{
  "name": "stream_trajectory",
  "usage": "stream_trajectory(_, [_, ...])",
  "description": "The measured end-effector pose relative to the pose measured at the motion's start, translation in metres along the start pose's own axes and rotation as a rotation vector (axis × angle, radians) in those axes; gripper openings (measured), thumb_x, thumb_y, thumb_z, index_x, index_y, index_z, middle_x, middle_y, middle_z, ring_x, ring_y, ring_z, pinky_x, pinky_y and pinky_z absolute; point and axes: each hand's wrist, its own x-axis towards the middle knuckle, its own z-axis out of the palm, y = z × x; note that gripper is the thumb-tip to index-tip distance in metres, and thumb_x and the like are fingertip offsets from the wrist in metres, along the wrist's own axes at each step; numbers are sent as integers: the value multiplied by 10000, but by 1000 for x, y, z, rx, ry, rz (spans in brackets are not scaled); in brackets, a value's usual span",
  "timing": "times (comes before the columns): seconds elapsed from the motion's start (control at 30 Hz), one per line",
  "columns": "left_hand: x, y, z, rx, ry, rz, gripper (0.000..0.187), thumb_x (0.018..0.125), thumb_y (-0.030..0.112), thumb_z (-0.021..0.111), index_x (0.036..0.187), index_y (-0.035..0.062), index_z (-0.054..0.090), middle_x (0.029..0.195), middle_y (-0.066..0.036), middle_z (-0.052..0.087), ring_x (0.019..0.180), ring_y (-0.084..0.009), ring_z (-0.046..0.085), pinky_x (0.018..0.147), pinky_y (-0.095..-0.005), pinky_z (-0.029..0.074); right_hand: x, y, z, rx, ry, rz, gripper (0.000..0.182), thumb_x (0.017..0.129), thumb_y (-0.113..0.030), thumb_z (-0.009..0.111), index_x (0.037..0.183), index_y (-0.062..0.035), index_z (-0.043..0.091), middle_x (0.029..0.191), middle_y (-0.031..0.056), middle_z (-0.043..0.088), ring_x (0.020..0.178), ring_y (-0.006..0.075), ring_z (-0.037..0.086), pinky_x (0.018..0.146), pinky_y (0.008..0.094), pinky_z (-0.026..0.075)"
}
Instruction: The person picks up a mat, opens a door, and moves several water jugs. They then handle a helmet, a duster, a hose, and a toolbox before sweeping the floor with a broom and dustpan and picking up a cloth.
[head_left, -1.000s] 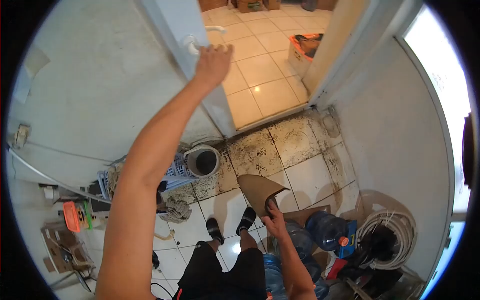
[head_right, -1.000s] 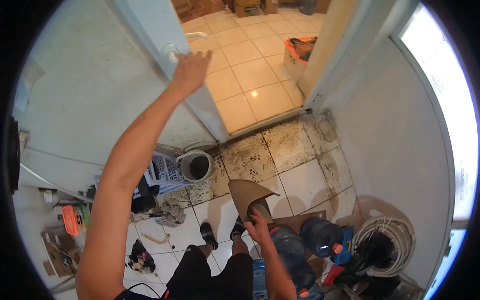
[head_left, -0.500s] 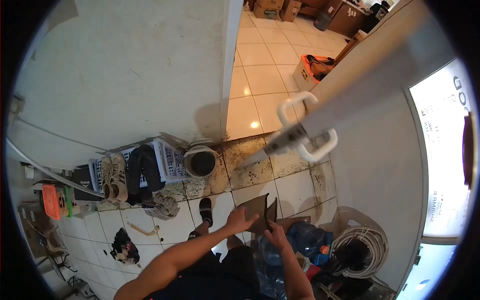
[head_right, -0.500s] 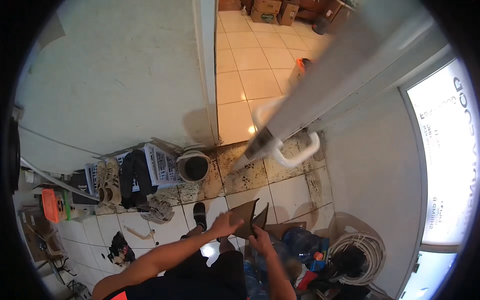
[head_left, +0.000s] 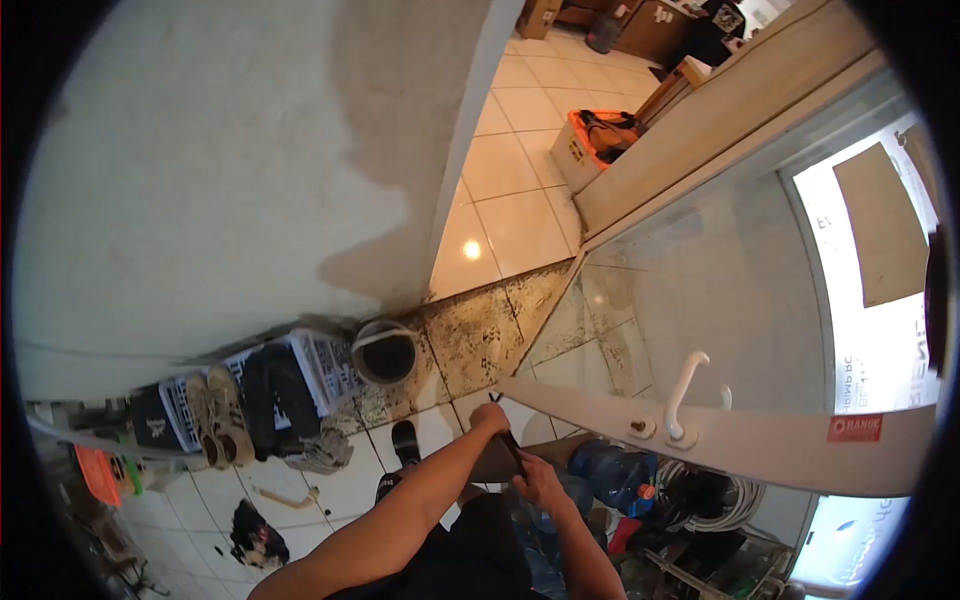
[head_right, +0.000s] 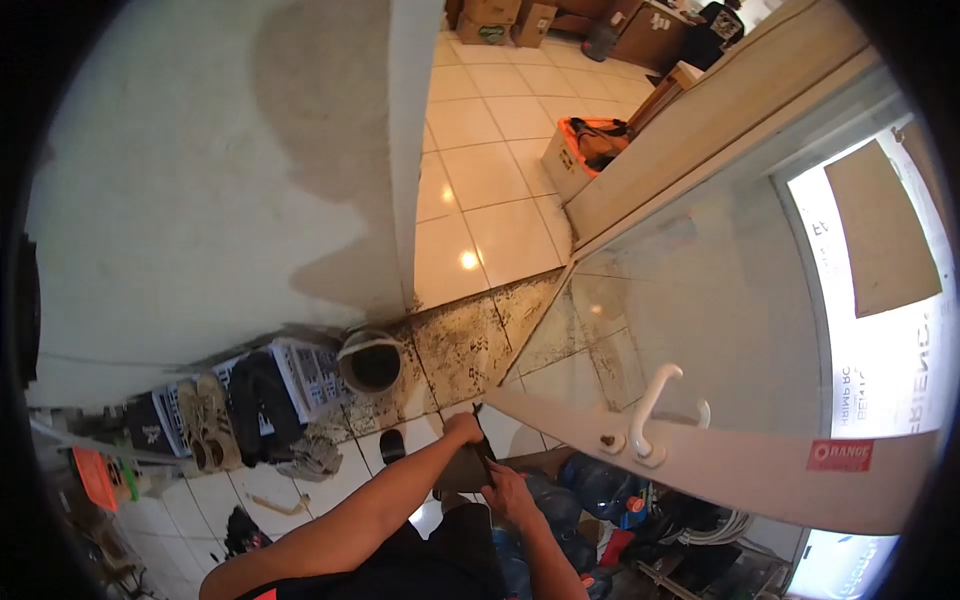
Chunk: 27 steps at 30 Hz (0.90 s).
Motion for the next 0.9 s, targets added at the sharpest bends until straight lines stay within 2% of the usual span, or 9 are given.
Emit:
stream_trajectory(0.17, [12, 48, -102, -570, 88, -98, 234, 733, 146, 596, 847, -58, 598, 818, -174, 626, 636, -245, 646, 463, -335, 506, 50, 8, -49, 42, 292, 169, 265, 697, -84, 572, 934, 31, 559, 1133, 204, 546, 995, 385, 527, 860, 413, 433])
stream_trajectory(0.2, [8, 63, -119, -730, 147, -89, 229, 747, 144, 583, 837, -67, 588, 788, -174, 616, 596, -248, 637, 426, -330, 494, 62, 22, -58, -13, 343, 160, 409, 697, -41, 531, 1101, 24, 535, 1087, 224, 561, 1010, 383, 532, 880, 397, 426])
stream_trajectory(0.23, [13, 76, -134, -888, 206, -84, 226, 761, 141, 571, 826, -75, 578, 758, -174, 605, 557, -251, 628, 390, -324, 482, 75, 35, -67, 0, 409, 163, 404, 700, -35, 528, 1099, 26, 536, 1078, 227, 564, 1001, 377, 540, 872, 393, 432])
stream_trajectory(0.37, [57, 137, -201, -1114, 284, 124, 248, 808, 184, 521, 781, -62, 535, 708, -133, 554, 582, -226, 587, 448, -341, 519, 150, 84, -119, 105, 635, 159, 341, 736, -21, 515, 1071, 27, 557, 1002, 230, 594, 915, 335, 598, 799, 351, 466])
stream_trajectory(0.43, [102, 163, -228, -1034, 351, 169, 241, 814, 201, 518, 766, -35, 515, 665, -79, 506, 547, -187, 522, 444, -328, 480, 193, 112, -143, 224, 625, 246, 305, 770, -46, 524, 1066, 17, 563, 993, 223, 599, 913, 342, 596, 791, 357, 468])
stream_trajectory(0.6, [212, 242, -297, -1041, 436, 394, 137, 794, 148, 519, 771, 17, 486, 728, -71, 476, 588, -166, 490, 586, -343, 547, 316, 209, -203, 345, 644, 264, 248, 807, -59, 517, 1032, 23, 581, 930, 206, 621, 860, 322, 617, 746, 342, 478])
stream_trajectory(0.7, [265, 305, -341, -1168, 344, 455, 118, 801, 136, 503, 771, 22, 503, 775, -70, 502, 736, -159, 512, 656, -325, 500, 390, 274, -246, 319, 665, 265, 251, 791, -40, 519, 1027, 26, 577, 929, 209, 618, 838, 319, 619, 732, 340, 476])
stream_trajectory(0.83, [353, 357, -395, -928, 576, 638, 130, 769, 135, 532, 665, 58, 539, 623, -7, 496, 599, -88, 432, 528, -247, 344, 470, 315, -311, 227, 687, 185, 272, 763, -24, 523, 1026, 23, 570, 947, 210, 608, 856, 343, 605, 757, 347, 472])
stream_trajectory(0.9, [378, 369, -417, -976, 529, 657, 104, 780, 144, 532, 705, 72, 534, 707, -5, 524, 646, -86, 445, 608, -232, 389, 502, 333, -325, 164, 706, 123, 286, 753, -33, 532, 1033, 20, 561, 969, 206, 599, 890, 355, 583, 781, 364, 462])
